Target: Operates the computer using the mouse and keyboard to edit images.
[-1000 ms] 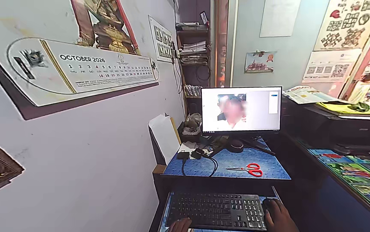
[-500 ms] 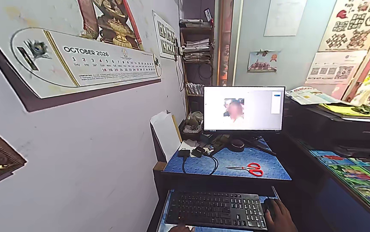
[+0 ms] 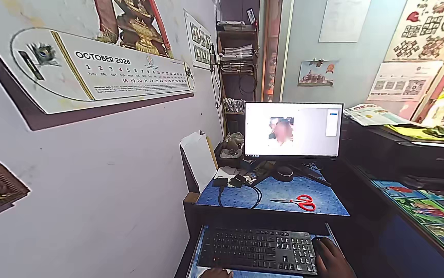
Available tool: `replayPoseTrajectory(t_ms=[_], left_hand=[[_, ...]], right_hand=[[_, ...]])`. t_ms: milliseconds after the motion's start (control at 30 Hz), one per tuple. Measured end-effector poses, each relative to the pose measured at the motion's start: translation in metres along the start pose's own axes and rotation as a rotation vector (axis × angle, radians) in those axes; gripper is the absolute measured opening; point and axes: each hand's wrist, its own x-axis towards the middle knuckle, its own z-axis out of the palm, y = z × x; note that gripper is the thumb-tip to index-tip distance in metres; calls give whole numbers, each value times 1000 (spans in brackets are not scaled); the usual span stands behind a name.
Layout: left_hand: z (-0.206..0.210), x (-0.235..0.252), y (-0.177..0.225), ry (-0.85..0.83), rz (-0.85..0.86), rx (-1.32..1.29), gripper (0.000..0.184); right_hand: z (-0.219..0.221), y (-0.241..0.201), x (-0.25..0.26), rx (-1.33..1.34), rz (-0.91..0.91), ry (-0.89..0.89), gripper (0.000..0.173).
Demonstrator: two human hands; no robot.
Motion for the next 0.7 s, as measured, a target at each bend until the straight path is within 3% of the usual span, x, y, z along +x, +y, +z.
replayPoseTrajectory(t_ms=[700], left_hand=[[4, -2, -1, 53, 13, -10, 54]], right_hand=[[6, 4, -2, 38, -10, 37, 43]])
